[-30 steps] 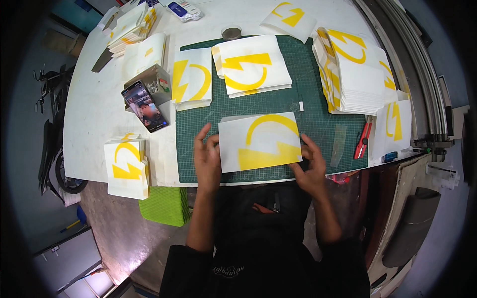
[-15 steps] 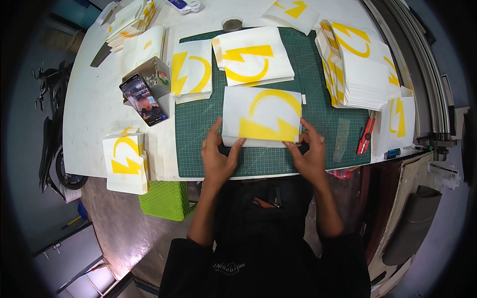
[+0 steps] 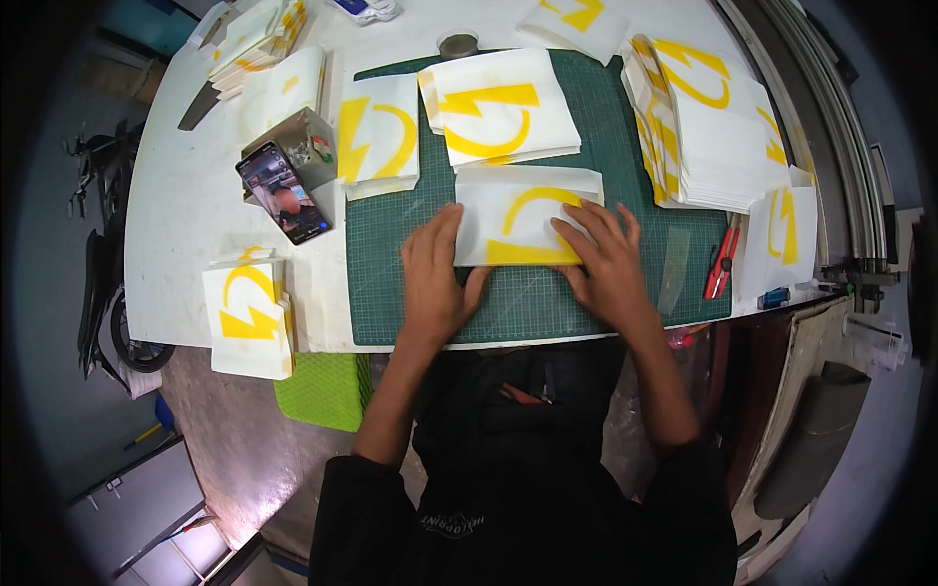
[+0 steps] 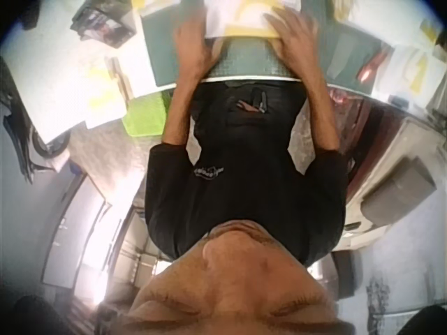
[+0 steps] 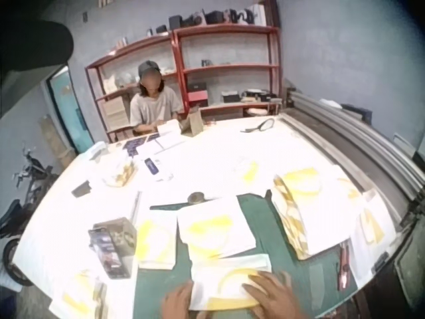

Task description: The person folds white paper sheets with a yellow logo in half, aligns edges, and presses the crease. They repeat this process for multiple sheets, stacking the folded items on the table.

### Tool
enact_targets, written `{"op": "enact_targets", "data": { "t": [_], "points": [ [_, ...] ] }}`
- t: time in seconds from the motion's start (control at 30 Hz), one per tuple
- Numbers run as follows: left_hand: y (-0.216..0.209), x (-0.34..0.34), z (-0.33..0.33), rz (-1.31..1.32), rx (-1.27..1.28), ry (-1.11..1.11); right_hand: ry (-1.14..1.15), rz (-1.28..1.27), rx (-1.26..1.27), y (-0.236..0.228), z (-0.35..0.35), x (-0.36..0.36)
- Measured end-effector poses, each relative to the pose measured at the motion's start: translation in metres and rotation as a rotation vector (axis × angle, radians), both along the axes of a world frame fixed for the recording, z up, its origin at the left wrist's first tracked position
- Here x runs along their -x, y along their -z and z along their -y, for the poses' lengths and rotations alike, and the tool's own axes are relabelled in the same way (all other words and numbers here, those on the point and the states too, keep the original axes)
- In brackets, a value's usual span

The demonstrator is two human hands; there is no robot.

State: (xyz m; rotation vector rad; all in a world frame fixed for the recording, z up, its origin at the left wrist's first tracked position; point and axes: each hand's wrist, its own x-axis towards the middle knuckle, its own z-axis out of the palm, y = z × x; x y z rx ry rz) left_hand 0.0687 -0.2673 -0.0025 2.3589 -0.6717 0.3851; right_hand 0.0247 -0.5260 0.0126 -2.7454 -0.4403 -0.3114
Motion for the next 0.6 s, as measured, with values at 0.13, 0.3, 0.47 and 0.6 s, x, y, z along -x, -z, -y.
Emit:
{"op": "enact_targets", "data": {
  "t": [0.13,0.3,0.47,0.6],
  "points": [
    [0.003,0.009,0.01,-0.384,0.563,-0.106,0.092,0.021,-0.334,-0.01,-0.002,0.006],
    [0.013,0.011,0.009,-0.426,0.613,-0.085,0.369,-0.05,-0.576,0.009,-0.002,0.022],
    [0.007,0.032,0.001,-0.506,0.688,0.04,0.306,-0.025,-0.921,0.018,-0.005,0.039],
    [0.009,0.048,-0.007,-0.554,0.748,0.056,0.239,-0.065,-0.972,0.013,-0.013,0.052]
  ]
}}
